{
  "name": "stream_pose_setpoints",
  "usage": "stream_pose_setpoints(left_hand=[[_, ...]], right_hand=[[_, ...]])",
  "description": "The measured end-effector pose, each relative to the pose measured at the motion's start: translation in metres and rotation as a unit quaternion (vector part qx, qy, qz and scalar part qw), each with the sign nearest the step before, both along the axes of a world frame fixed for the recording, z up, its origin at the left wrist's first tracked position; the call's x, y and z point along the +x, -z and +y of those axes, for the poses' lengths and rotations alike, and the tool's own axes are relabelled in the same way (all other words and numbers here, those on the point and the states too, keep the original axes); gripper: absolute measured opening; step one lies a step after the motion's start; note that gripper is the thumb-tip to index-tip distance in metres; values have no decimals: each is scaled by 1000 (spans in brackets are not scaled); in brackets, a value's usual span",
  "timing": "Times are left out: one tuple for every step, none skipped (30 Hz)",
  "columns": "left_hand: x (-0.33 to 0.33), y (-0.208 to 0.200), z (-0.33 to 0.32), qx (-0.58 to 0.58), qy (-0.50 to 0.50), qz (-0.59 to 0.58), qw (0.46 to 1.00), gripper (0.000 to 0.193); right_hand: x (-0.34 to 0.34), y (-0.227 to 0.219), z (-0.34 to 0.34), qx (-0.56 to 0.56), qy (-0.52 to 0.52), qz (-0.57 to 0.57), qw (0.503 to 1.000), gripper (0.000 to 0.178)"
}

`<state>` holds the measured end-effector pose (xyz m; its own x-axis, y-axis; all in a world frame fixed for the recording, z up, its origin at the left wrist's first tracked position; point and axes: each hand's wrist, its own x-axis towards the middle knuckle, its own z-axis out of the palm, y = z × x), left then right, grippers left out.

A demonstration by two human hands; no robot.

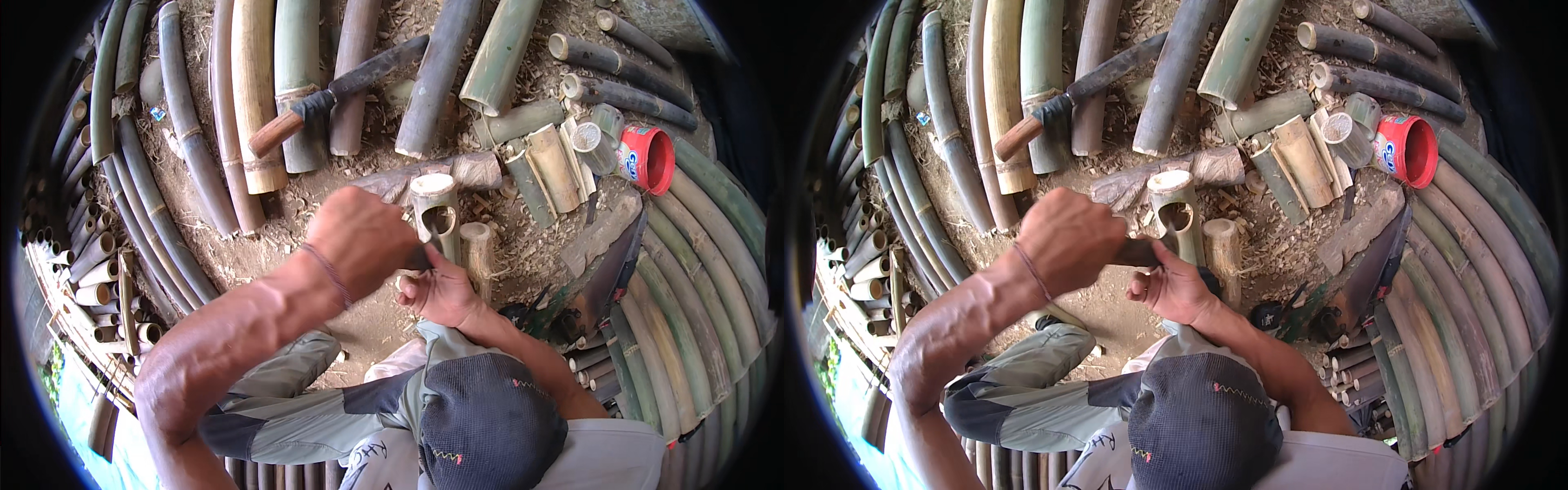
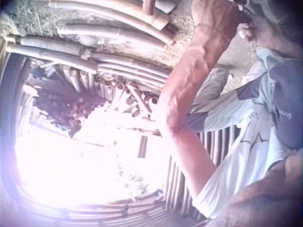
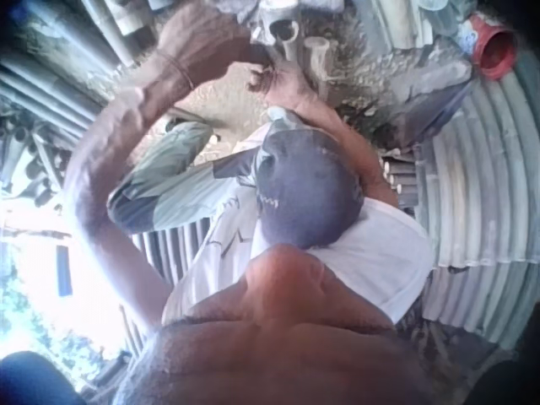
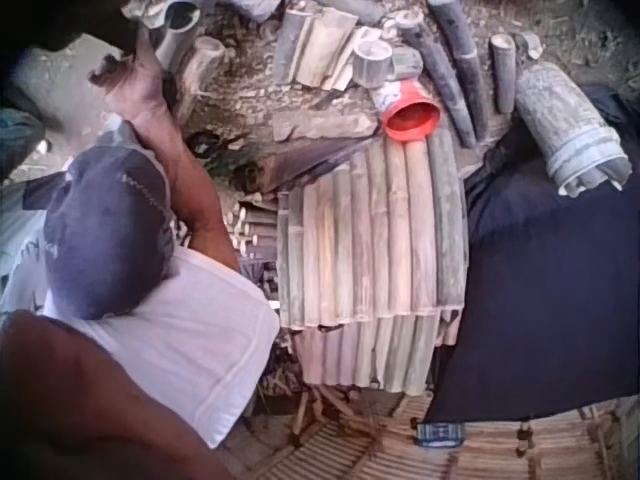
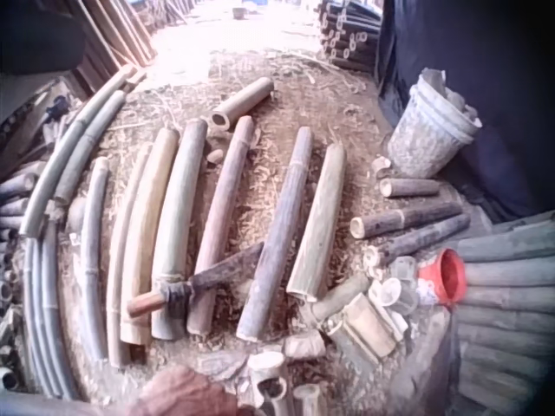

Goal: The person sits on the ground and uses a large knife to chop bamboo poles into shorter segments. They then use a smaller tool to scrape and smooth the cut ends of the bamboo pieces. The person measures a bamboo pole with a tape measure and continues to cut and process the bamboo.

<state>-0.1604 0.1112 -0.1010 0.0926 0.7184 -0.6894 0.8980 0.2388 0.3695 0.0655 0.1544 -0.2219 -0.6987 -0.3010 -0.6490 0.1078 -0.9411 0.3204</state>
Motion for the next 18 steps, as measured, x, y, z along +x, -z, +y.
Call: stream_pose_setpoints(left_hand=[[-1, 32, -28, 7, -24, -8, 1000, 7], [-8, 39, -41, -11, -65, -42, 997, 8], [-13, 47, -49, -26, -99, -81, 991, 12], [-7, 60, -69, -19, -160, -129, 978, 16], [5, 76, -91, -10, -222, -175, 959, 20], [22, 84, -108, -9, -278, -193, 941, 26], [48, 97, -126, 20, -330, -194, 924, 30], [72, 99, -128, 14, -376, -202, 904, 31], [104, 108, -139, 34, -444, -224, 867, 32], [131, 114, -138, 33, -485, -242, 839, 33], [154, 113, -131, 5, -520, -233, 822, 36], [177, 117, -125, -2, -560, -236, 794, 36], [192, 112, -111, -16, -597, -256, 760, 35], [206, 106, -98, -15, -645, -284, 709, 34], [220, 105, -87, -26, -671, -292, 681, 36], [226, 101, -71, -12, -699, -293, 652, 40], [231, 98, -59, 2, -727, -292, 622, 44], [239, 99, -53, 10, -719, -284, 634, 50]], right_hand=[[3, 2, -4, -34, -11, 28, 999, 37], [-9, -6, 0, 9, -58, -18, 998, 31], [-8, -3, 3, 31, -88, -26, 995, 31], [-5, -2, 4, 51, -121, -33, 991, 33], [-4, -2, 5, 74, -155, -39, 984, 34], [-9, -10, 6, 130, -206, -88, 966, 32], [-7, -15, 7, 182, -259, -99, 943, 31], [-4, -17, 10, 234, -307, -112, 916, 30], [-2, -19, 12, 284, -354, -119, 883, 29], [-1, -22, 12, 359, -370, -124, 848, 26], [3, -20, 15, 413, -398, -121, 810, 26], [8, -18, 18, 464, -427, -117, 767, 27], [12, -18, 20, 511, -454, -117, 720, 28], [3, -26, 25, 535, -476, -125, 687, 32], [7, -21, 27, 584, -478, -123, 644, 31], [14, -10, 28, 630, -478, -120, 600, 31], [8, -10, 28, 673, -477, -115, 553, 32], [2, -16, 31, 657, -497, -123, 553, 33]])
